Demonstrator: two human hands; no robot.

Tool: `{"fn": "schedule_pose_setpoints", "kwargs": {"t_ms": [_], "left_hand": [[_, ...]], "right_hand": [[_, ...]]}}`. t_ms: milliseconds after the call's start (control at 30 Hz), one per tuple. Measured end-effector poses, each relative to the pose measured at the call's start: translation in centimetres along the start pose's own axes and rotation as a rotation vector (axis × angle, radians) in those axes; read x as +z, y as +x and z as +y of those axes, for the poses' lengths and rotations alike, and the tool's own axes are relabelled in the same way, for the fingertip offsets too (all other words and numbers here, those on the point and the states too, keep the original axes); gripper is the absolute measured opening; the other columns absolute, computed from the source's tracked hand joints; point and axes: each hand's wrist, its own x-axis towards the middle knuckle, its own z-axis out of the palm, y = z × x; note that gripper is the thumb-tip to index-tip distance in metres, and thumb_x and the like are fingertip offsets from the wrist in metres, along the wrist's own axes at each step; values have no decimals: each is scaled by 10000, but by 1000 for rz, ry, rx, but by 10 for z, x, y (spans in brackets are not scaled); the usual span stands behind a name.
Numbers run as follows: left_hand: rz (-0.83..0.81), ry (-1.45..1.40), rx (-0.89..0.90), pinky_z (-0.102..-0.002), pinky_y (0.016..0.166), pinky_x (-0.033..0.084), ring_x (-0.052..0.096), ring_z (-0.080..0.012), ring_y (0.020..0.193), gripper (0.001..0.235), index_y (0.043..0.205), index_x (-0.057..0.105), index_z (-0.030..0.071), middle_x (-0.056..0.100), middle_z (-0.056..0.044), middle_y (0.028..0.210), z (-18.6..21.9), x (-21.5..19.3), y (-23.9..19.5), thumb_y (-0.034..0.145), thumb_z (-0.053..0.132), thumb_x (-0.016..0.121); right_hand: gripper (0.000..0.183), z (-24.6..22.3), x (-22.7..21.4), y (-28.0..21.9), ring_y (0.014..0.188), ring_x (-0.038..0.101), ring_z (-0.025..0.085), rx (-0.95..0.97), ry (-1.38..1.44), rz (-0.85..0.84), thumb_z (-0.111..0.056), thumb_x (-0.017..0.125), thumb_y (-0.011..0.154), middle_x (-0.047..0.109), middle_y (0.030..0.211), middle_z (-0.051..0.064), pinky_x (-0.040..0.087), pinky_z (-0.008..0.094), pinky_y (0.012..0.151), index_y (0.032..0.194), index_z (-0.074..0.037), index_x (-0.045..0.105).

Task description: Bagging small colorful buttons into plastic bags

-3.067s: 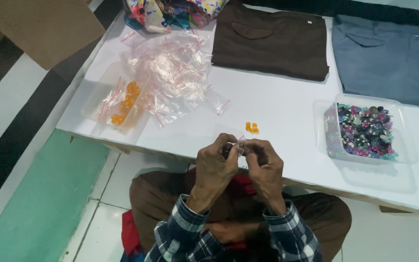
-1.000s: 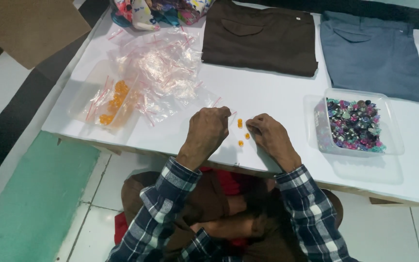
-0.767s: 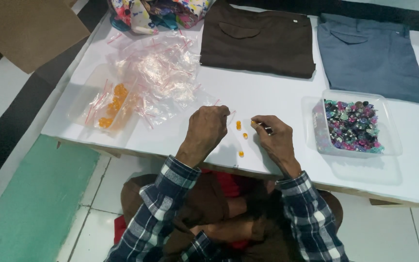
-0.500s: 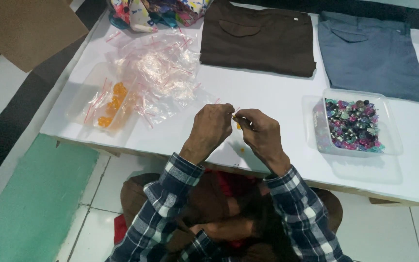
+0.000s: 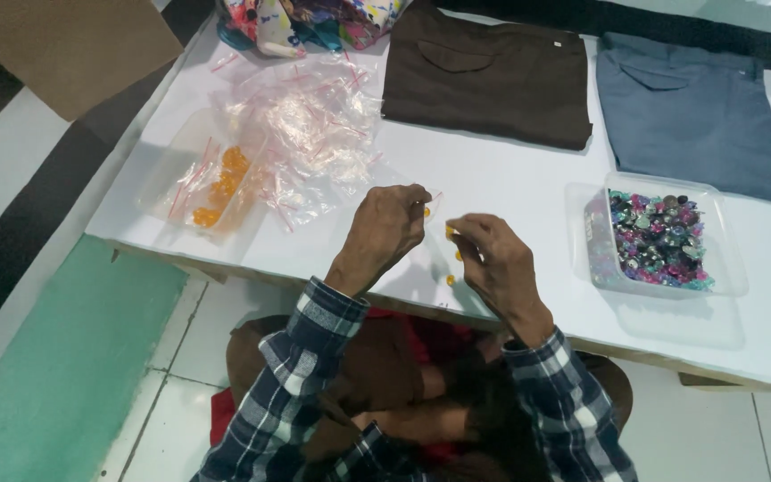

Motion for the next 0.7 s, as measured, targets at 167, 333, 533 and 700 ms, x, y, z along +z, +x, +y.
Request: {"fn": "schedule_pose_setpoints", "kwargs": {"t_ms": [167,333,533,700], "left_hand": [[25,16,4,-378,527,570,728,-346,623,217,969,772,61,690,-174,649,-13,3,4,889,38,572],[7,22,-5,-407,509,555,721,-367,612,214,978,770,46,685,-195,646,-16,6,8,878,32,581],[-27,56,31,-424,529,571,722,-394,627,197,951,766,54,691,-200,652,-1,-6,8,880,37,583],[-75,42,51,-414,523,575,722,-377,611,170,945,769,64,696,-182,643,14,-4,6,865,40,621]], "right_hand": [[137,2,10,-47,888,724,253,71,-38,-181,-236,771,898,729,980,18,607,346,698,1035,-234,778],[95,16,25,-64,889,726,234,56,-46,-176,-247,753,915,731,963,-4,619,319,701,1004,-257,784],[167,-24,-8,-14,878,764,264,276,513,93,-21,781,890,756,942,98,636,317,693,1035,-102,801],[237,-45,-18,29,875,761,271,169,583,168,71,735,917,744,1002,141,643,310,719,1134,-22,756]]}}
